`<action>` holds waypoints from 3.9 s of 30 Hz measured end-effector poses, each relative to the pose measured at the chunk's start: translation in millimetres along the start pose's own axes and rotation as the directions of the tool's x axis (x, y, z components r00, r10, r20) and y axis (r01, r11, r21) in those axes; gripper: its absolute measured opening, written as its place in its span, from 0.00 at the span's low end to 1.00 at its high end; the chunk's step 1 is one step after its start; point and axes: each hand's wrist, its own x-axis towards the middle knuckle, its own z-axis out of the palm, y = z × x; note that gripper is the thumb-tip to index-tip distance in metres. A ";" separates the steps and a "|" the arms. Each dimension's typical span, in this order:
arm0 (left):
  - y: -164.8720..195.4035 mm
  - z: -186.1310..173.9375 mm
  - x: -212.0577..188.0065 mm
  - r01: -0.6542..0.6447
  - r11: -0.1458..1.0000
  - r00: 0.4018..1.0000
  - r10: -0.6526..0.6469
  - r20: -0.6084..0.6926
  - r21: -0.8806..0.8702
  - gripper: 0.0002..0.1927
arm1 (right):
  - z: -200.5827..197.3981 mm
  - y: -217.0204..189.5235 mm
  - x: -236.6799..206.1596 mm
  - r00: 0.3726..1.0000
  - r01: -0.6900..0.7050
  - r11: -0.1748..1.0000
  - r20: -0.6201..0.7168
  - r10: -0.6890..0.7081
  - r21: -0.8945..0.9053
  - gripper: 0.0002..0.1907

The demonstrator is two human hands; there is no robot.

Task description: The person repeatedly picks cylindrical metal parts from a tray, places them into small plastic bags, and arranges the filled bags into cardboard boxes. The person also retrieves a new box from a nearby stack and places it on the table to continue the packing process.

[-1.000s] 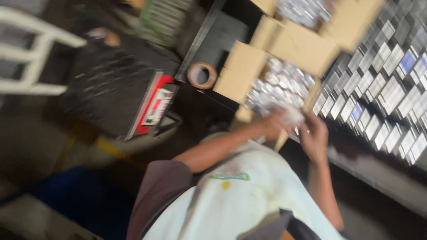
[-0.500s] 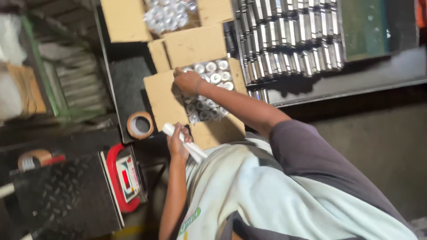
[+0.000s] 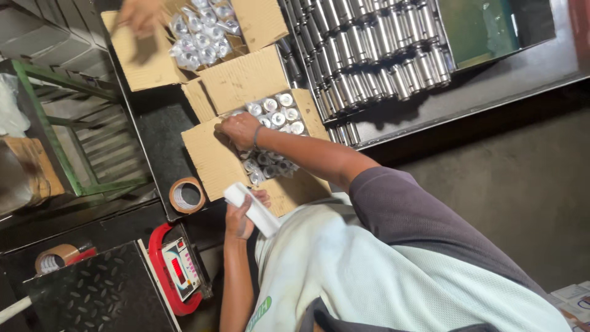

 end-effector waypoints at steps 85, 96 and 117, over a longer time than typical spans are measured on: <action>3.2 32.7 26.4 -0.260 0.830 0.890 0.404 -0.210 0.494 0.16 | 24.0 49.9 -128.4 0.961 -0.038 0.662 -0.154 0.230 0.749 0.19; 15.1 31.7 28.7 -0.206 0.251 0.799 0.602 0.014 0.946 0.14 | -26.6 15.7 61.0 0.886 0.462 0.884 0.062 -0.459 -0.072 0.08; 28.8 46.5 43.6 -0.004 0.019 0.690 0.723 -0.011 1.000 0.11 | -51.9 5.5 25.5 0.970 -0.083 0.995 -0.232 0.066 -0.062 0.05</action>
